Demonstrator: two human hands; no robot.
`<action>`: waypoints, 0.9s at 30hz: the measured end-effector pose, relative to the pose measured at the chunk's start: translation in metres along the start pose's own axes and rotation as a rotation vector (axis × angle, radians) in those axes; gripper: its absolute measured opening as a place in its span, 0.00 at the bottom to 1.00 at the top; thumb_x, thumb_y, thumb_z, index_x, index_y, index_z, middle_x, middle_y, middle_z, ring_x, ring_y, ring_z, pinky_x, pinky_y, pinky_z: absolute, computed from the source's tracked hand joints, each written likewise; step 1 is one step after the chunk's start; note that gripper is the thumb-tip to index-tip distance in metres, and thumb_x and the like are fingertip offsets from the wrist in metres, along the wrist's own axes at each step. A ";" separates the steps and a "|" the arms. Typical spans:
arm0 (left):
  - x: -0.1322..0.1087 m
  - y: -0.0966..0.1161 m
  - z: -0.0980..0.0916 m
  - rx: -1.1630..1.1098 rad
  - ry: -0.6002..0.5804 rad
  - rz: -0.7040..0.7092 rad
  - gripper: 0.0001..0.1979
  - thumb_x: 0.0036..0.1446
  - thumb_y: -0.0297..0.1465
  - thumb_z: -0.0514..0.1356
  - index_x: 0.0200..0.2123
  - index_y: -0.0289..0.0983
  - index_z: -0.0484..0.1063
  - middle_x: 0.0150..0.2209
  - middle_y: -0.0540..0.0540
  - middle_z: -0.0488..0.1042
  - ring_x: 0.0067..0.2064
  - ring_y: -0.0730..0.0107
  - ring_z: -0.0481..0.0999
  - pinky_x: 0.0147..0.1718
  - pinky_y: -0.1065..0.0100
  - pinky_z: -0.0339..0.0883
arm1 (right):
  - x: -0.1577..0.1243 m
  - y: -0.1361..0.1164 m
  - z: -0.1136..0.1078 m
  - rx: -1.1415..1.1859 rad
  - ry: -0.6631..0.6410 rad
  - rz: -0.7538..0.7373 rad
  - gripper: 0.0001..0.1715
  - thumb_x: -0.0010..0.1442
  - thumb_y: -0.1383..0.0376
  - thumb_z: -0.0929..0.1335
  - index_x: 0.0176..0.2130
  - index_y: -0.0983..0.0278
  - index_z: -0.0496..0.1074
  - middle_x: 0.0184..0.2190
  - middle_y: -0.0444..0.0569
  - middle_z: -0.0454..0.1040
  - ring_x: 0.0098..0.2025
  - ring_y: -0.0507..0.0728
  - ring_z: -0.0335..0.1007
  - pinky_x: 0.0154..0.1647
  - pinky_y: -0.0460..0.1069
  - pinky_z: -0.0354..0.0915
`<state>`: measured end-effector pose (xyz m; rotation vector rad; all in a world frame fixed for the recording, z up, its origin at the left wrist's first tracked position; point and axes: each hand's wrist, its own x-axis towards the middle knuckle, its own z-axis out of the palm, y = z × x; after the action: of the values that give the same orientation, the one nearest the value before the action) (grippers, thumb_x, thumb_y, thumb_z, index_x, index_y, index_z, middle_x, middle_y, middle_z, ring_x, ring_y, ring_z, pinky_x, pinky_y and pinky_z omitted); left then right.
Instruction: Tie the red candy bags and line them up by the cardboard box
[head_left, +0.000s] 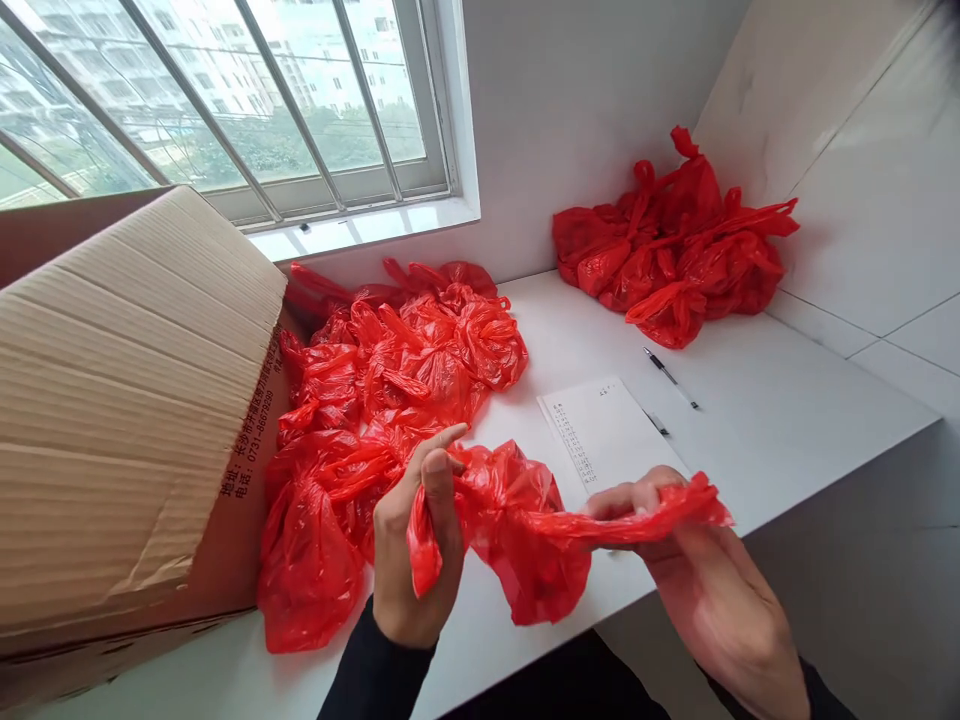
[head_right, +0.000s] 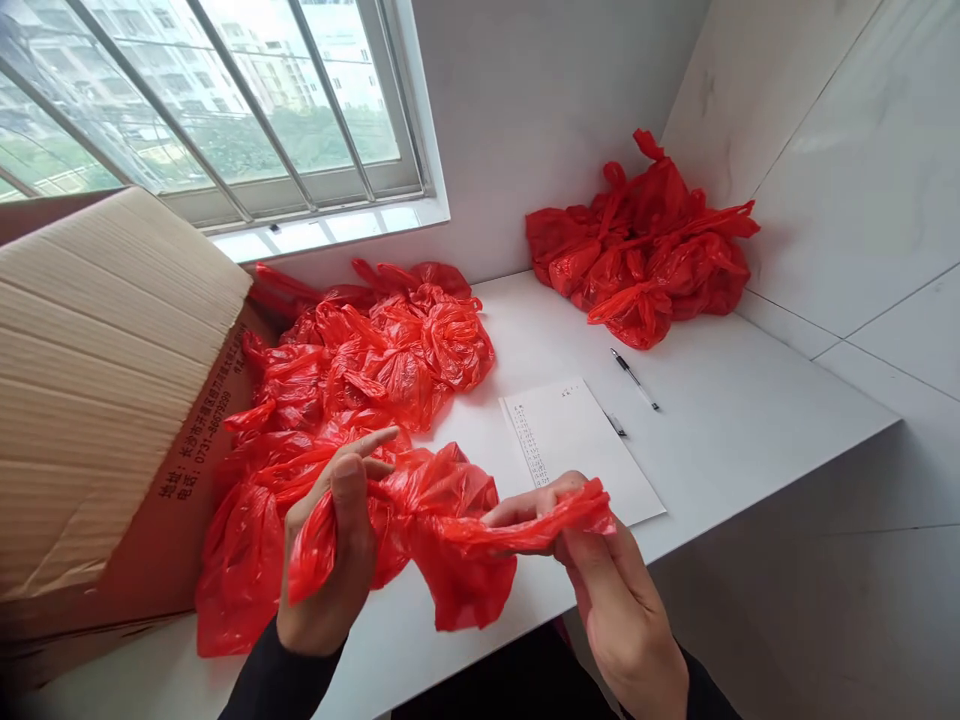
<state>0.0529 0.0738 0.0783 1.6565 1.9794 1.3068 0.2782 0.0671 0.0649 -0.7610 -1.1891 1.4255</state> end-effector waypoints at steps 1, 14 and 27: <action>0.011 -0.003 0.002 0.004 0.003 0.003 0.22 0.72 0.42 0.45 0.53 0.43 0.75 0.38 0.48 0.79 0.40 0.66 0.80 0.40 0.64 0.73 | 0.007 0.003 0.005 0.018 -0.011 -0.001 0.22 0.74 0.58 0.55 0.42 0.56 0.75 0.43 0.52 0.75 0.48 0.63 0.75 0.47 0.59 0.75; 0.037 -0.040 0.040 0.247 -0.267 0.294 0.27 0.66 0.29 0.54 0.68 0.43 0.59 0.71 0.41 0.55 0.73 0.53 0.51 0.68 0.45 0.52 | 0.054 0.090 0.041 -0.817 -0.289 -0.261 0.28 0.71 0.65 0.60 0.68 0.62 0.57 0.65 0.60 0.63 0.67 0.67 0.57 0.67 0.67 0.59; 0.050 -0.089 0.043 0.347 -0.431 0.273 0.23 0.70 0.32 0.47 0.64 0.35 0.64 0.65 0.37 0.69 0.67 0.58 0.65 0.66 0.48 0.60 | 0.033 0.098 0.045 -1.004 -0.295 -0.281 0.35 0.68 0.65 0.63 0.70 0.66 0.54 0.73 0.57 0.48 0.75 0.66 0.39 0.72 0.65 0.53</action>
<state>0.0070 0.1418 0.0045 2.2069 1.8296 0.6113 0.1975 0.0949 -0.0093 -0.9995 -2.1910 0.6520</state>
